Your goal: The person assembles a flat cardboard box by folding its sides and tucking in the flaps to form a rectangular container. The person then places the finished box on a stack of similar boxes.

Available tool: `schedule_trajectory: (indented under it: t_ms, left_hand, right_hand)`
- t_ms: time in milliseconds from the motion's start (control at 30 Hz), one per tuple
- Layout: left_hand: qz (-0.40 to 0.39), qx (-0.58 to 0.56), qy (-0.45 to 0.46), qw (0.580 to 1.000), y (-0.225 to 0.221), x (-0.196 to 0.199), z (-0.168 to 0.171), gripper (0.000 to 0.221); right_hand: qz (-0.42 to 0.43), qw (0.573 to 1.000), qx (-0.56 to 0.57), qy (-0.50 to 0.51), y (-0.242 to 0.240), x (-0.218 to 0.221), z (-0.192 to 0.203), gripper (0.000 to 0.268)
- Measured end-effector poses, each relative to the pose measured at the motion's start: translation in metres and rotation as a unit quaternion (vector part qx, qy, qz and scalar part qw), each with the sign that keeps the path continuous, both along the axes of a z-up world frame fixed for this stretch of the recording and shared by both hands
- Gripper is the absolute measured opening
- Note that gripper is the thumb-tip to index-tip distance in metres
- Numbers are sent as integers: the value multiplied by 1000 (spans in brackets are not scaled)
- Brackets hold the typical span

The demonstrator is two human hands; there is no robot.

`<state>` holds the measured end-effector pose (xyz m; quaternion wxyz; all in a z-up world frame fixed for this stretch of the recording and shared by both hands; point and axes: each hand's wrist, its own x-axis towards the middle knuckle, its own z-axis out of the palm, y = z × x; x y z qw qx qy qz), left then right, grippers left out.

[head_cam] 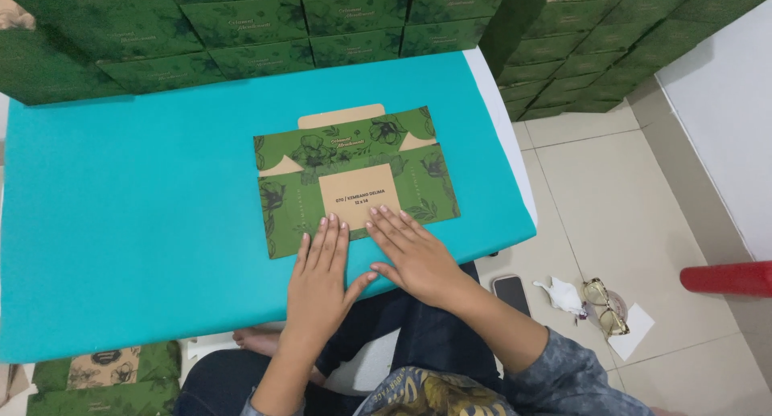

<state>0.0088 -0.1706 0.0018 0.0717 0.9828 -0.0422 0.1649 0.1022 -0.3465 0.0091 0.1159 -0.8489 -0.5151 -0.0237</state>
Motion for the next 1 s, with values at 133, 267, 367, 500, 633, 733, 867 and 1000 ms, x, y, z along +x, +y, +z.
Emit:
schedule_trajectory:
  t_ms: [133,267,367,500,633,733,867,1000]
  left_hand:
    - [-18,-13,9,1000,4,0,3,81]
    - [-17,2,18,1000,5,0,4,82]
    - [-20,-5,20,1000,5,0,5,81]
    - [-34,-89,62,994,9,1,11,68]
    - [-1,-292,95,952,27,-8,30,62]
    - [167,-187,7,968,51,-15,25,81]
    - [207,-174,66,960,65,-20,24,78]
    - [129,-272,64,951,57,-21,43,73]
  right_hand:
    - [-26,999,19,6,-19,1,5,60]
    - [-69,998,-8,-7,-36,4,8,51]
    - [-88,996,-10,6,-40,4,12,49]
    - [-75,996,4,50,-43,6,17,50]
    - [-136,983,29,117,-57,17,16,63]
    - [-273,960,40,41,-72,31,2,84]
    - [-234,958,115,116,-72,40,4,66]
    - [-146,924,250,250,-69,38,20,50]
